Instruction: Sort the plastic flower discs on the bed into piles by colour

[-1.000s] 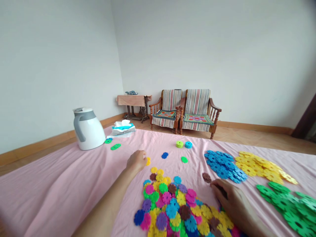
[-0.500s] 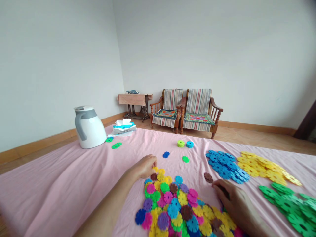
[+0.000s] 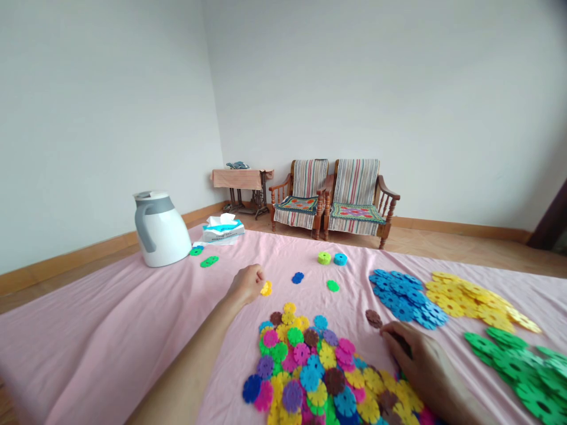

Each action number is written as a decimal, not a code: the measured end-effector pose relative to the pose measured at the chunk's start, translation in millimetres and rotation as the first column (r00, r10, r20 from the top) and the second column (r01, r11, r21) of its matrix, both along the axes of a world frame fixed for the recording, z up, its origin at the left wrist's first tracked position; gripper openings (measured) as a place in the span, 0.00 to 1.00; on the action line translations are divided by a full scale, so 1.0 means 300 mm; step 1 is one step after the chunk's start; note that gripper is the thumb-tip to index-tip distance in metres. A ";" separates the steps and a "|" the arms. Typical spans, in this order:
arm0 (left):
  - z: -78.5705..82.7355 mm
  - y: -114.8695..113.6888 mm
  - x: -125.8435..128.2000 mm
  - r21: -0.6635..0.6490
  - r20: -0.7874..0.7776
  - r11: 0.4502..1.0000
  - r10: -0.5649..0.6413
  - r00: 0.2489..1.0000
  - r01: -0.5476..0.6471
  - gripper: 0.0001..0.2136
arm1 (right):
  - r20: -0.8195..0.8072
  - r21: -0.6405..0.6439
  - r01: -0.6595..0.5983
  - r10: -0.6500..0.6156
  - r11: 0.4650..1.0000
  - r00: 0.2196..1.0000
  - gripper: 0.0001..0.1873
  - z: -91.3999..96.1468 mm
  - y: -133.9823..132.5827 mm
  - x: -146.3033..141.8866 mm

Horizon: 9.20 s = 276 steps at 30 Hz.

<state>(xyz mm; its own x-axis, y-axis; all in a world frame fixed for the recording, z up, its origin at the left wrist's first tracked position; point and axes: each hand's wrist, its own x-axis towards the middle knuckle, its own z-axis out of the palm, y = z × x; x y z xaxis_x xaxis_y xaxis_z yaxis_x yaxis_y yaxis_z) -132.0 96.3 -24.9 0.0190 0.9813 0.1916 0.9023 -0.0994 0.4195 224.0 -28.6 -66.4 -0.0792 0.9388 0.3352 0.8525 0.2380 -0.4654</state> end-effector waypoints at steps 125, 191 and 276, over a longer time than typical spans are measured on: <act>0.057 -0.060 0.053 0.018 0.045 0.994 -0.105 0.993 0.104 0.11 | -0.008 -0.005 -0.010 0.010 1.000 1.000 0.16 0.009 -0.002 0.003; 0.023 -0.188 0.277 -0.109 0.226 0.687 -0.687 0.691 0.719 0.11 | 0.006 -0.034 -0.022 0.022 0.999 1.000 0.17 -0.026 0.024 0.021; -0.019 0.121 0.195 0.127 0.387 0.976 0.117 0.915 -0.179 0.07 | -0.051 -0.017 -0.019 0.018 1.000 0.999 0.17 -0.014 0.022 0.007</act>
<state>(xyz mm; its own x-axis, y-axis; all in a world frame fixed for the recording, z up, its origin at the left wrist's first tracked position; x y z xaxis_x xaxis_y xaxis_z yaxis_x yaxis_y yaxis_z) -73.4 132.5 -30.5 -0.2276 0.9242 0.3068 0.6910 -0.0687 0.7196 226.2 -22.2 -70.6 -0.0796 0.9431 0.3227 0.8234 0.2447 -0.5119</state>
